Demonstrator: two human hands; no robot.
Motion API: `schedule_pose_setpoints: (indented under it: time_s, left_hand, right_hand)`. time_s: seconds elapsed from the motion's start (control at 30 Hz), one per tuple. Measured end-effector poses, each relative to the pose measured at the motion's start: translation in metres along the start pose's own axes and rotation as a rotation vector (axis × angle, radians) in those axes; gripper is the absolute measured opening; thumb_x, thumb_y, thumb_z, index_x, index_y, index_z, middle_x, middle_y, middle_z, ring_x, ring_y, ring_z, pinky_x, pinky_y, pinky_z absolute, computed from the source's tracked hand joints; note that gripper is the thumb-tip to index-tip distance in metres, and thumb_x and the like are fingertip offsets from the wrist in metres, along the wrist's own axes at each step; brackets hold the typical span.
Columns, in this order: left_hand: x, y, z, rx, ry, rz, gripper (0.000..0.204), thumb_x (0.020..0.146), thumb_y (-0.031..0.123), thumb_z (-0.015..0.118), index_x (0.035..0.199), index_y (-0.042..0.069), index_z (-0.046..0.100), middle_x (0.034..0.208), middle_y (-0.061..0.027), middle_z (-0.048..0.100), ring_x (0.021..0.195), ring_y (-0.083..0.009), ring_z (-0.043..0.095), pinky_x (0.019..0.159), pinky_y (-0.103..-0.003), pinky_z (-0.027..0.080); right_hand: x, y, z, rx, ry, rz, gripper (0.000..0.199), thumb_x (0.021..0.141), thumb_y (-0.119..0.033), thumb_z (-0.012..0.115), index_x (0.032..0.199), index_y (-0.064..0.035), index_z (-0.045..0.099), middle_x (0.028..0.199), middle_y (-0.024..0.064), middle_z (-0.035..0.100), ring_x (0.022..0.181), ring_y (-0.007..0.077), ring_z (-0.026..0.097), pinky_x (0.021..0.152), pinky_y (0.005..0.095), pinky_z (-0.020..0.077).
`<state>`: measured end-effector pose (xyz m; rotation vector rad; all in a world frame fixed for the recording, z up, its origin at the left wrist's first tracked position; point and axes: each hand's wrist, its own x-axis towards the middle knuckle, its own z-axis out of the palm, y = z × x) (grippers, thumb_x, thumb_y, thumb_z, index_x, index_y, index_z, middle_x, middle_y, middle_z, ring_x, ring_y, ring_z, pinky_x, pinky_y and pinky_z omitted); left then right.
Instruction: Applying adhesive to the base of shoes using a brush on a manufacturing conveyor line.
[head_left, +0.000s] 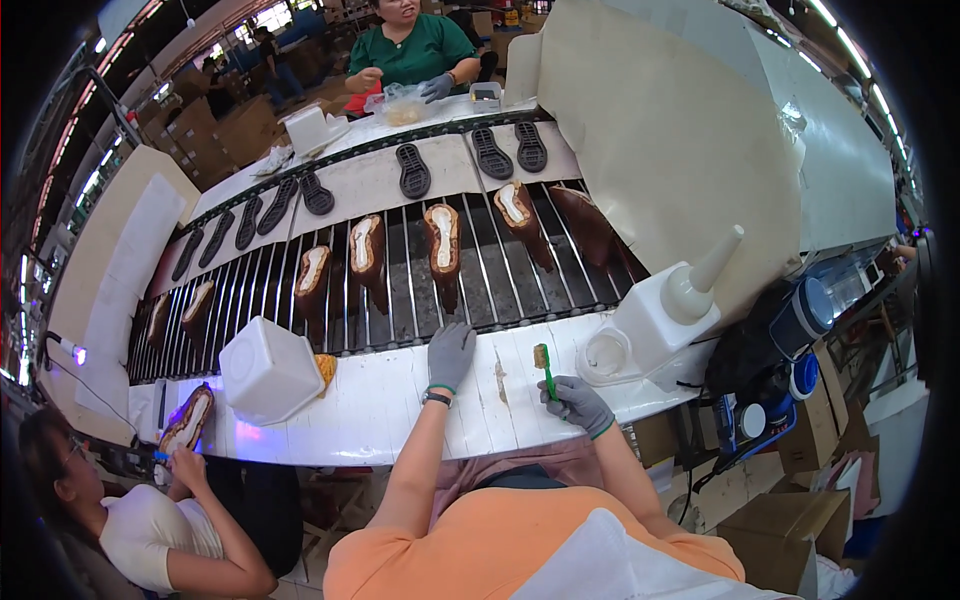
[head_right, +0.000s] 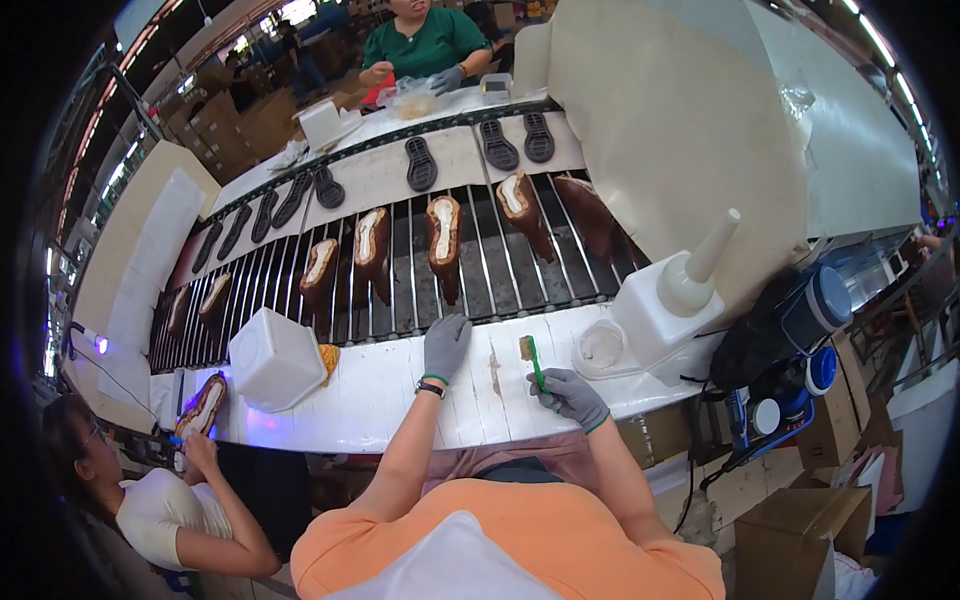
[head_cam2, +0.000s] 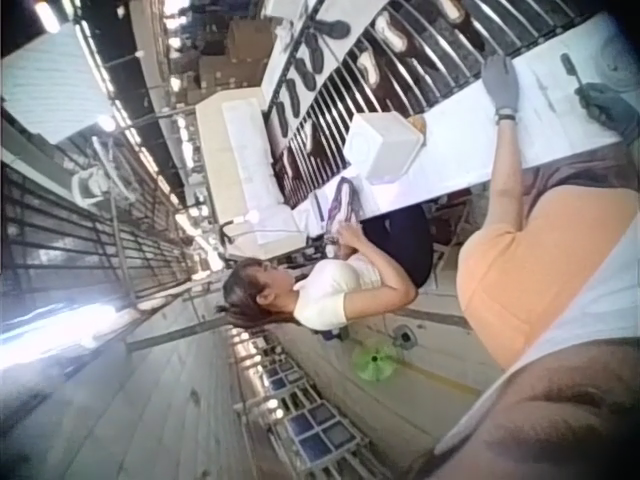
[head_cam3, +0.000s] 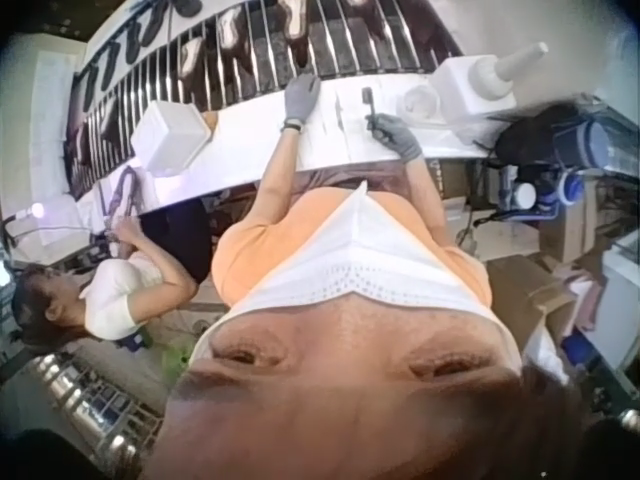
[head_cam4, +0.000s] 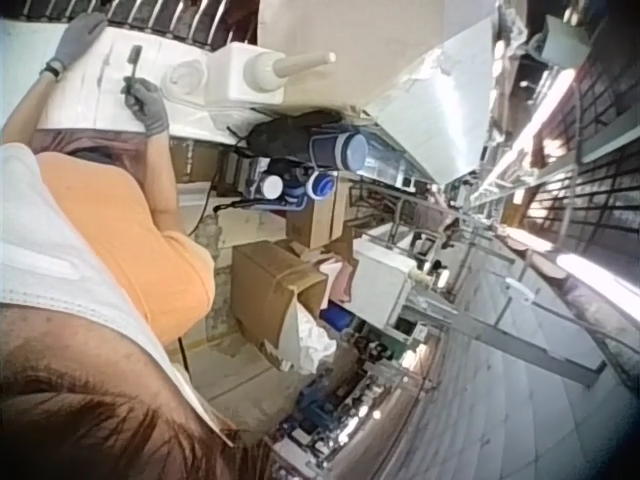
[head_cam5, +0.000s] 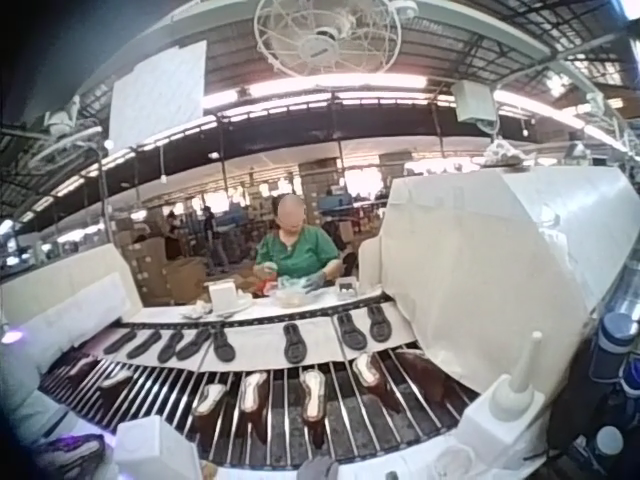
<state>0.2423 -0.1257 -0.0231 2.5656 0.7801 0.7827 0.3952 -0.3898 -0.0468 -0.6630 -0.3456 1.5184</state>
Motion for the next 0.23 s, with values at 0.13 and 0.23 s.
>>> schedule_pose_setpoints:
  time_s: [0.13,0.23]
  left_hand:
    - [0.0000,-0.0002,0.0006,0.004,0.021,0.016,0.024,0.094,0.022,0.059,0.098,0.001,0.070,0.104,-0.0168,0.070,0.103,-0.0357,0.063,0.092,-0.044,0.047]
    - [0.0004,-0.0009,-0.0002,0.000,-0.015,-0.004,0.024,0.093,0.022,0.059,0.100,0.001,0.070,0.106,-0.0177,0.070,0.104,-0.0351,0.063,0.093,-0.044,0.047]
  right_hand:
    - [0.0000,-0.0007,0.0008,-0.012,0.009,-0.002,0.040,0.096,-0.020,0.062,0.126,0.0070,0.057,0.099,0.0105,0.066,0.068,0.0082,0.052,0.055,0.0208,0.0394]
    - [-0.0001,-0.0017,0.0016,-0.003,-0.018,-0.003,0.040,0.097,-0.020,0.062,0.126,0.0072,0.057,0.099,0.0113,0.066,0.068,0.0089,0.053,0.055,0.0212,0.0400]
